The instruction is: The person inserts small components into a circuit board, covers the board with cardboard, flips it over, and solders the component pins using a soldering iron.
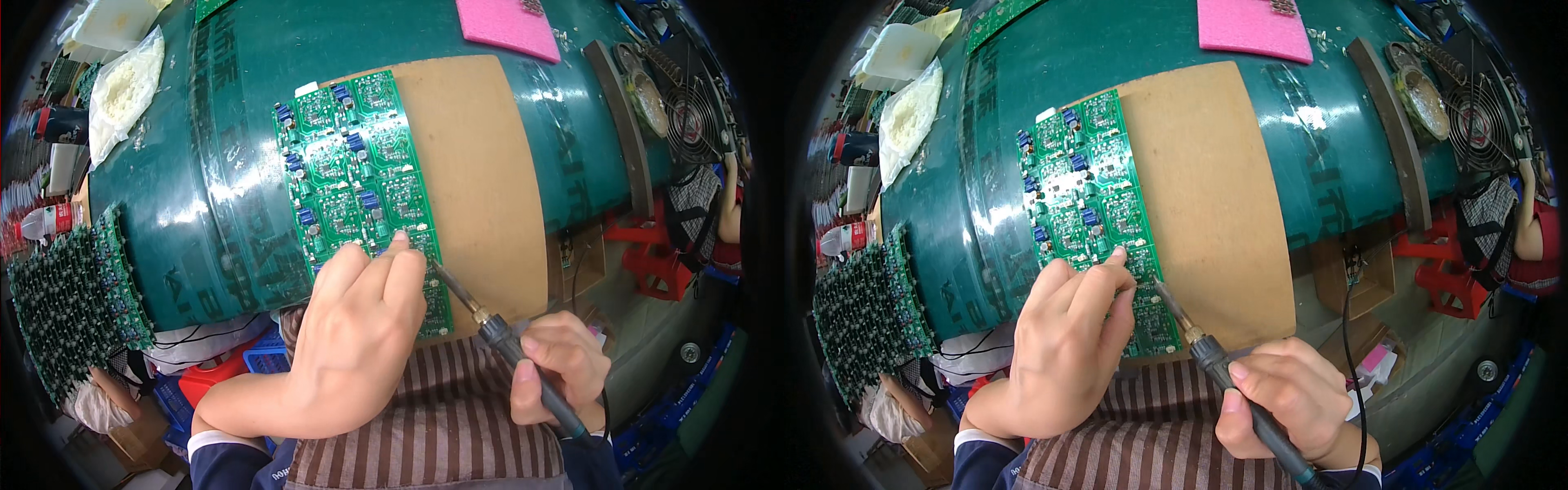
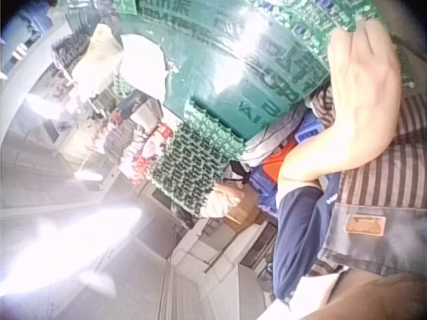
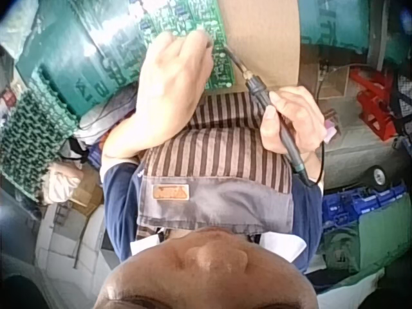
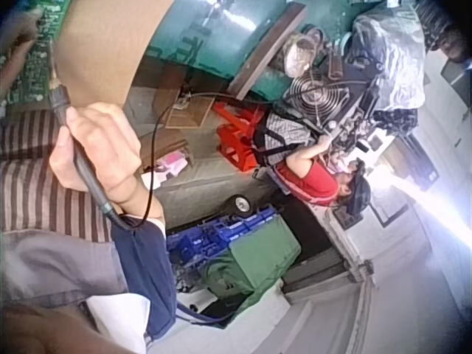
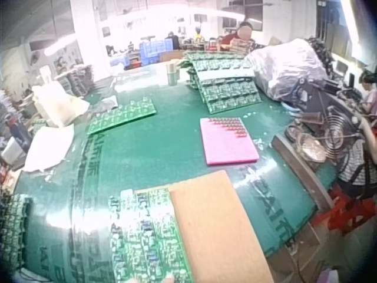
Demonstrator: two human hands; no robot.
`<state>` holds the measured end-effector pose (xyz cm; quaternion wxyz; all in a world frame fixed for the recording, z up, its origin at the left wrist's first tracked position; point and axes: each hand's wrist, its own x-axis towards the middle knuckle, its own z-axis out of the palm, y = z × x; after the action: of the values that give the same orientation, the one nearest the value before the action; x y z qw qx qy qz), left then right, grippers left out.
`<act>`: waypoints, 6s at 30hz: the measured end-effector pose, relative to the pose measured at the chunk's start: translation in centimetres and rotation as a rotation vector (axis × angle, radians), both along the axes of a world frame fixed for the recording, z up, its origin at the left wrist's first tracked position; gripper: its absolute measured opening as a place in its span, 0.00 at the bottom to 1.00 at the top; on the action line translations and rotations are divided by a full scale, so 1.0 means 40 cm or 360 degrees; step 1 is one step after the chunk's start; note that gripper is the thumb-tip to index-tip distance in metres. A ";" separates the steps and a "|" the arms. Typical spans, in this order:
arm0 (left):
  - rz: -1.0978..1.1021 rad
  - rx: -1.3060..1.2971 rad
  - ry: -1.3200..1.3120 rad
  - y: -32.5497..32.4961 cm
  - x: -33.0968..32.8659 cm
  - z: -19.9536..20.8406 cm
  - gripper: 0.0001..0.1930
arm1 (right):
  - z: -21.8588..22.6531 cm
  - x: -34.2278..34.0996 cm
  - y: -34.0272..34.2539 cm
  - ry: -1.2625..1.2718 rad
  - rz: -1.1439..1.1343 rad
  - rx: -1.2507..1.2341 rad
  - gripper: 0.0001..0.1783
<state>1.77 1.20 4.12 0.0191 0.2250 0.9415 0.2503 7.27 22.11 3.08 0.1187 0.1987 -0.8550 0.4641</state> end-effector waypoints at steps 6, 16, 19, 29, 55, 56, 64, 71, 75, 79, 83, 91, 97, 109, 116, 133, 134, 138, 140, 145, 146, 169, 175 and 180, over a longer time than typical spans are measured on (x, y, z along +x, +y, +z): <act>0.0013 0.0056 0.0041 -0.002 0.012 -0.029 0.10 | -0.002 -0.002 -0.012 0.0011 -0.0028 -0.0024 0.12; 0.0079 -0.0141 0.0139 0.002 0.022 -0.032 0.08 | 0.010 -0.003 -0.018 0.0004 0.0006 0.0024 0.12; 0.0081 -0.0183 0.0046 -0.001 0.014 -0.013 0.08 | 0.007 -0.003 -0.012 -0.0007 0.0004 0.0014 0.13; -0.0086 0.0051 -0.0160 -0.023 0.021 0.038 0.12 | 0.011 -0.003 0.060 0.0179 -0.0393 0.0075 0.10; -0.0020 -0.0031 -0.0054 -0.005 0.020 -0.008 0.08 | -0.011 -0.003 0.017 -0.0058 -0.0049 -0.0187 0.12; -0.0004 -0.0045 -0.0025 -0.002 0.022 -0.012 0.08 | -0.012 -0.005 0.014 -0.0056 -0.0048 -0.0187 0.12; 0.0084 -0.0047 0.0047 0.009 0.012 -0.012 0.08 | -0.010 -0.017 0.005 -0.0063 -0.0043 -0.0176 0.11; 0.0102 0.0031 0.0014 0.005 -0.006 -0.010 0.08 | 0.004 -0.012 0.010 -0.0075 -0.0024 -0.0114 0.11; 0.0254 0.0180 -0.0084 0.007 -0.001 -0.010 0.07 | 0.000 -0.016 0.009 -0.0055 -0.0016 -0.0137 0.11; 0.0218 0.0196 -0.0063 0.001 -0.001 -0.018 0.07 | -0.008 -0.017 0.003 -0.0072 -0.0021 -0.0160 0.11; 0.0191 0.0149 -0.0031 0.002 -0.003 -0.014 0.06 | 0.002 -0.019 -0.002 -0.0070 -0.0014 -0.0146 0.11; 0.0113 0.0004 0.0008 -0.001 -0.003 -0.013 0.05 | 0.013 -0.017 0.006 -0.0072 0.0035 -0.0101 0.12; 0.0048 0.0000 -0.0136 0.010 0.009 0.016 0.08 | 0.005 -0.002 0.029 -0.0049 -0.0065 -0.0150 0.12; 0.0081 0.0009 -0.0203 -0.002 0.054 0.004 0.09 | -0.048 -0.137 0.251 0.0572 -0.1365 -0.0015 0.08; 0.0089 -0.0079 0.0026 -0.008 0.073 0.008 0.08 | -0.063 -0.180 0.276 0.0418 -0.1277 0.0076 0.08; -0.0072 -0.0087 0.0101 -0.010 0.106 -0.013 0.15 | -0.022 0.012 0.007 -0.0164 -0.0119 -0.0269 0.10; -0.0045 -0.0087 0.0135 -0.009 0.105 -0.017 0.14 | -0.023 0.010 0.005 -0.0149 -0.0108 -0.0261 0.10; -0.0022 -0.0047 0.0175 -0.009 0.099 -0.027 0.12 | -0.024 0.008 0.014 0.0026 -0.0109 -0.0157 0.11; 0.0020 0.0005 0.0157 -0.007 0.100 -0.028 0.11 | -0.017 0.020 0.027 0.0034 -0.0080 -0.0181 0.11; 0.0042 0.0061 0.0111 0.006 0.104 -0.024 0.11 | -0.003 0.072 0.046 0.0010 0.0003 -0.0121 0.12; 0.0055 0.0040 0.0140 0.009 0.107 -0.026 0.12 | -0.006 0.075 0.046 0.0010 0.0004 -0.0124 0.12; 0.0112 -0.0077 0.0519 0.028 0.111 -0.059 0.08 | 0.001 0.083 0.026 0.0004 0.0021 -0.0071 0.12; 0.0080 -0.0119 0.0486 0.017 0.116 -0.064 0.09 | -0.002 0.079 0.019 0.0003 0.0030 -0.0099 0.14; 0.0016 -0.0010 0.0428 0.012 0.113 -0.059 0.11 | 0.002 0.080 0.019 -0.0006 0.0049 -0.0086 0.15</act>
<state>6.31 1.70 1.77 -0.1077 0.2518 0.9374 0.2151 10.45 22.87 3.18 0.1155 0.2077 -0.8391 0.4893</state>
